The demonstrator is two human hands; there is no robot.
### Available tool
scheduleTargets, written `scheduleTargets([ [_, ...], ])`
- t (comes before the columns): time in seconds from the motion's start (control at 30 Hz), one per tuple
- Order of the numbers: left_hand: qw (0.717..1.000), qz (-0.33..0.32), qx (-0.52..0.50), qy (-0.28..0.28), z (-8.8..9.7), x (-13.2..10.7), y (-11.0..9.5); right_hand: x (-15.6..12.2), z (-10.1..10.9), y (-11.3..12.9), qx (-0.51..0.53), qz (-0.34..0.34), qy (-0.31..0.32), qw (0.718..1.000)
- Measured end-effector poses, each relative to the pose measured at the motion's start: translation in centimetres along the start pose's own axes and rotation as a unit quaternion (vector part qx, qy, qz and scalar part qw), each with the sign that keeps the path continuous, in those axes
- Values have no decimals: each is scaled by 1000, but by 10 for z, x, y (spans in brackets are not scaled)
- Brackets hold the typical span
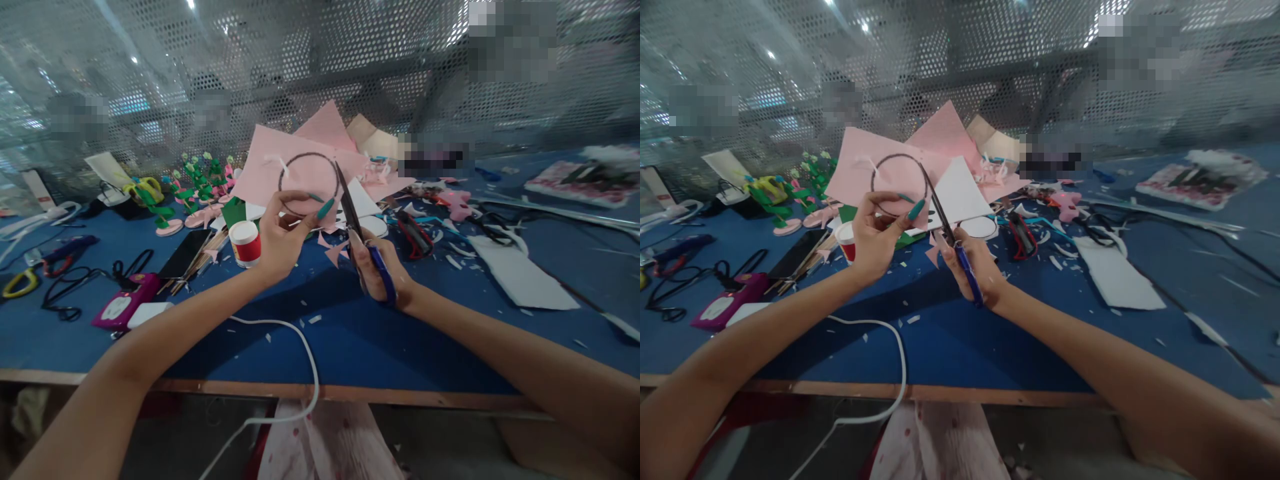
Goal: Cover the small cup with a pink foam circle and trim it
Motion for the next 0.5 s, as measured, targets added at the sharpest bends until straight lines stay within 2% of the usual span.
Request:
scheduleTargets([
  [0.23,1000,13,14,0,-1,-3,-1,1,1,3,-11,19,-3,1000],
  [0.5,1000,-2,23,4,-4,-6,-6,2,1,11,-28,32,3,999],
])
Point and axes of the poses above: each hand's wrist, its own x-axis towards the middle knuckle, its own z-axis out of the back of the hand, y = z × x, the point moved 10 cm from there along x, towards the middle knuckle, and after that the axes turned 3 degrees about z, right-handed, at the moved point
